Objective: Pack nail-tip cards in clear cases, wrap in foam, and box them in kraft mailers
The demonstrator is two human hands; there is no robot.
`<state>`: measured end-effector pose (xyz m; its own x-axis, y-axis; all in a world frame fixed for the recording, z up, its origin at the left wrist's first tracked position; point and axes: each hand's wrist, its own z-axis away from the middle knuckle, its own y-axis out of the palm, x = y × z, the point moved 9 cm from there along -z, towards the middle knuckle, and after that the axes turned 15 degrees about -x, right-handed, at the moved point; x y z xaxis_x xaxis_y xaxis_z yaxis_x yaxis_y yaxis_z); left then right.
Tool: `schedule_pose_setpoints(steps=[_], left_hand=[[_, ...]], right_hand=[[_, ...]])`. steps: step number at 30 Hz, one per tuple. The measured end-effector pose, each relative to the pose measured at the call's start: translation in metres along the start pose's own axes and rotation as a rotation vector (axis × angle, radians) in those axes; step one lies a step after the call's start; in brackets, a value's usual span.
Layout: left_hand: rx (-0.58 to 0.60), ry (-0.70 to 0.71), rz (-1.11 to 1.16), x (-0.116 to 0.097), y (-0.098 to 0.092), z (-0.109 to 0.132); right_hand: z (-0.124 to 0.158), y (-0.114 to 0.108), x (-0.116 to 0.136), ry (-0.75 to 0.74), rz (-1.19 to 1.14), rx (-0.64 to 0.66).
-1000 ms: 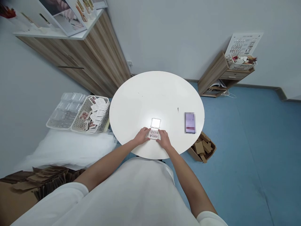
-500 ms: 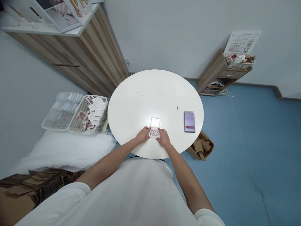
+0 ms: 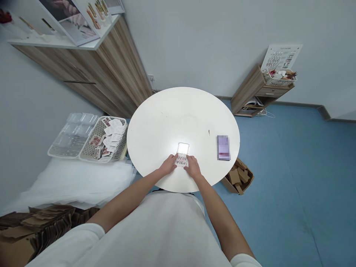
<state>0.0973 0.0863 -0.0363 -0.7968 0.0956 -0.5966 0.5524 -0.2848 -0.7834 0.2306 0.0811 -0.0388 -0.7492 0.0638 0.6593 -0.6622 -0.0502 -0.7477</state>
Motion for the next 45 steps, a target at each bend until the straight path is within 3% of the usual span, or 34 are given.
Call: schedule_pose_setpoints(steps=[4, 11, 17, 20, 26, 33, 41, 45], left_hand=[[-0.048, -0.071, 0.134, 0.005, -0.003, 0.005], [-0.118, -0.265, 0.403, 0.024, -0.007, 0.008], [-0.136, -0.378, 0.56, 0.026, 0.0, 0.004], [-0.161, -0.442, 0.7, 0.027, -0.004, 0.01], [-0.124, -0.463, 0.928, 0.013, -0.025, 0.026], [-0.116, -0.399, 0.874, -0.004, -0.051, 0.034], [0.022, -0.348, 0.999, -0.018, -0.059, 0.038], [0.067, -0.374, 1.073, -0.02, -0.058, 0.041]], right_hand=[[0.007, -0.002, -0.005, 0.075, -0.101, -0.046], [0.017, -0.001, -0.024, 0.391, -0.377, -0.088], [0.008, -0.004, -0.009, 0.41, -0.496, -0.002], [0.011, -0.014, -0.005, 0.422, -0.557, -0.027], [0.024, -0.036, 0.015, 0.374, -0.646, -0.02], [0.035, -0.057, 0.034, 0.35, -0.763, -0.022], [0.02, -0.06, 0.037, 0.55, -1.012, -0.006], [0.011, -0.059, 0.047, 0.554, -1.024, 0.052]])
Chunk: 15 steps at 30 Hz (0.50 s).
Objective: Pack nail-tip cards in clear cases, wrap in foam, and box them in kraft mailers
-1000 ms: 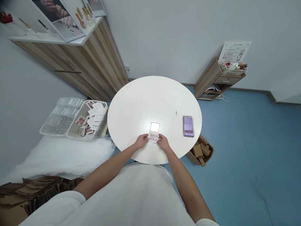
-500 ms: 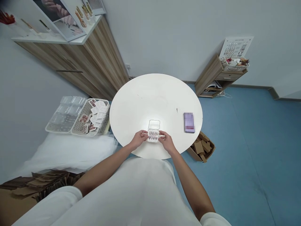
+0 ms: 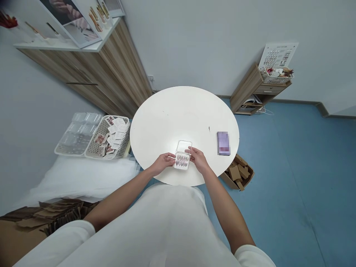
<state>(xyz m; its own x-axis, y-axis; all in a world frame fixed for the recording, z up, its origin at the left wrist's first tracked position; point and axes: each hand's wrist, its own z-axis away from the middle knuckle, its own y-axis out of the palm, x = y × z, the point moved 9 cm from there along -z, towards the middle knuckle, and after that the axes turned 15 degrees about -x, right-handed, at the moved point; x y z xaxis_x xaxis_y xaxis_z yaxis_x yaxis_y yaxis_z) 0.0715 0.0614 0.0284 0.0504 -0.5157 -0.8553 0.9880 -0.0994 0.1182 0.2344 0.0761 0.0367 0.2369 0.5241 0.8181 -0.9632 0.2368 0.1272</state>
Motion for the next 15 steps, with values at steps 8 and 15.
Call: schedule_pose_setpoints(steps=[8, 15], left_hand=[[0.041, -0.185, 0.225, 0.01, 0.005, 0.009], [0.061, -0.256, 0.239, 0.015, 0.012, 0.013]], right_hand=[[0.001, 0.002, 0.005, 0.014, 0.016, 0.028], [0.0, 0.004, 0.007, -0.022, 0.007, 0.035]])
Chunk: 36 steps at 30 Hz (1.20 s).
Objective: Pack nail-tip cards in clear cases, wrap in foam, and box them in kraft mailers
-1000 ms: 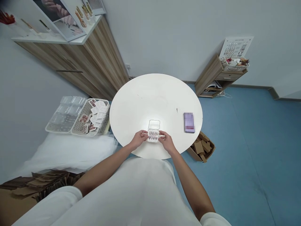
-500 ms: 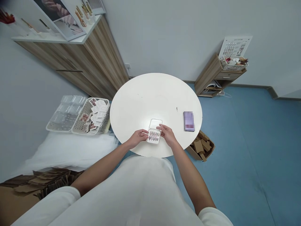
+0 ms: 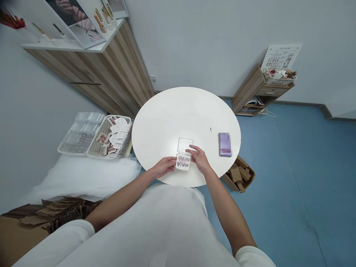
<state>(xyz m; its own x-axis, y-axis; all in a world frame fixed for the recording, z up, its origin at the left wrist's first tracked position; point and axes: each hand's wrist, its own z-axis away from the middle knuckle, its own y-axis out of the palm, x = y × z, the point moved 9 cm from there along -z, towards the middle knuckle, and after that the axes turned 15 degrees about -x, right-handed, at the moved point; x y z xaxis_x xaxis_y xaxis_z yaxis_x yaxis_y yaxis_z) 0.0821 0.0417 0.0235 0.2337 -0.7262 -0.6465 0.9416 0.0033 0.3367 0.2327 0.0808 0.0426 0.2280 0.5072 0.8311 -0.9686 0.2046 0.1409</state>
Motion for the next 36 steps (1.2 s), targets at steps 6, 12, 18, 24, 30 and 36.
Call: schedule_pose_setpoints(steps=[6, 12, 18, 24, 30, 36], left_hand=[[0.019, -0.019, 0.07, -0.002, 0.007, -0.003], [0.017, -0.031, 0.136, -0.001, 0.011, -0.005], [-0.006, -0.016, 0.177, -0.001, 0.012, -0.005], [-0.022, -0.005, 0.194, -0.002, 0.009, -0.005], [-0.042, 0.02, 0.166, -0.003, 0.008, -0.003], [-0.012, 0.068, 0.105, -0.003, 0.012, -0.002]], right_hand=[[0.006, 0.002, 0.007, -0.016, -0.103, 0.032], [0.015, 0.005, 0.006, -0.008, -0.188, 0.072], [0.021, 0.005, 0.003, 0.0, -0.206, 0.067], [0.03, 0.0, -0.011, 0.031, -0.175, 0.004], [0.033, -0.01, -0.03, 0.069, -0.076, -0.08], [0.033, -0.018, -0.033, 0.04, -0.045, -0.157]])
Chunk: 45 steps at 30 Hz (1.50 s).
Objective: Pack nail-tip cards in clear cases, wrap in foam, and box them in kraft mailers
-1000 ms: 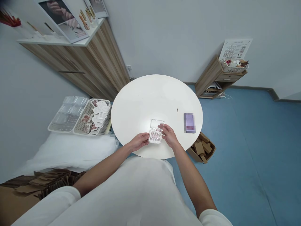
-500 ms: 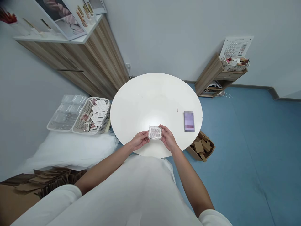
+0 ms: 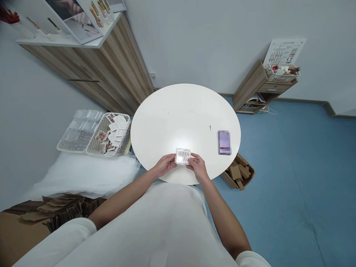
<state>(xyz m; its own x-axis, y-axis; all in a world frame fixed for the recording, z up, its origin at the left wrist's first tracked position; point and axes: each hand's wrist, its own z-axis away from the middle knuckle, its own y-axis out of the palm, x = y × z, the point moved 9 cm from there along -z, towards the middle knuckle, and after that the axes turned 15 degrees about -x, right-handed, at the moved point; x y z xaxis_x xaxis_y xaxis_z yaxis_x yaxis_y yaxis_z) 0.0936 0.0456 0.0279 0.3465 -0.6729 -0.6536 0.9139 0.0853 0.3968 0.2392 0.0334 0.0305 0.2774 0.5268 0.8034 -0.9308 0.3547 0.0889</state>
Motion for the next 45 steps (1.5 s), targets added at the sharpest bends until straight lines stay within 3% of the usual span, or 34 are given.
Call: schedule_pose_setpoints(steps=[8, 24, 28, 31, 35, 39, 45], left_hand=[[-0.059, 0.153, -0.332, -0.002, 0.001, 0.005], [-0.167, 0.232, -0.362, 0.006, 0.017, 0.0], [-0.192, 0.26, -0.351, 0.005, 0.023, -0.002], [-0.224, 0.298, -0.33, 0.002, 0.023, -0.001], [-0.242, 0.323, -0.322, -0.006, 0.013, 0.004], [-0.245, 0.34, -0.335, -0.014, -0.004, 0.007], [-0.434, 0.361, -0.33, -0.031, -0.068, 0.005]], right_hand=[[-0.002, -0.006, 0.003, -0.031, 0.007, -0.027], [-0.008, -0.022, 0.01, -0.061, 0.067, -0.019], [-0.012, -0.026, 0.019, -0.16, 0.181, 0.034], [-0.012, -0.025, 0.032, -0.327, 0.313, 0.103], [-0.007, -0.004, 0.046, -0.569, 0.517, 0.268], [-0.005, 0.025, 0.045, -0.67, 0.608, 0.347], [-0.011, 0.083, 0.031, -0.718, 0.666, 0.314]])
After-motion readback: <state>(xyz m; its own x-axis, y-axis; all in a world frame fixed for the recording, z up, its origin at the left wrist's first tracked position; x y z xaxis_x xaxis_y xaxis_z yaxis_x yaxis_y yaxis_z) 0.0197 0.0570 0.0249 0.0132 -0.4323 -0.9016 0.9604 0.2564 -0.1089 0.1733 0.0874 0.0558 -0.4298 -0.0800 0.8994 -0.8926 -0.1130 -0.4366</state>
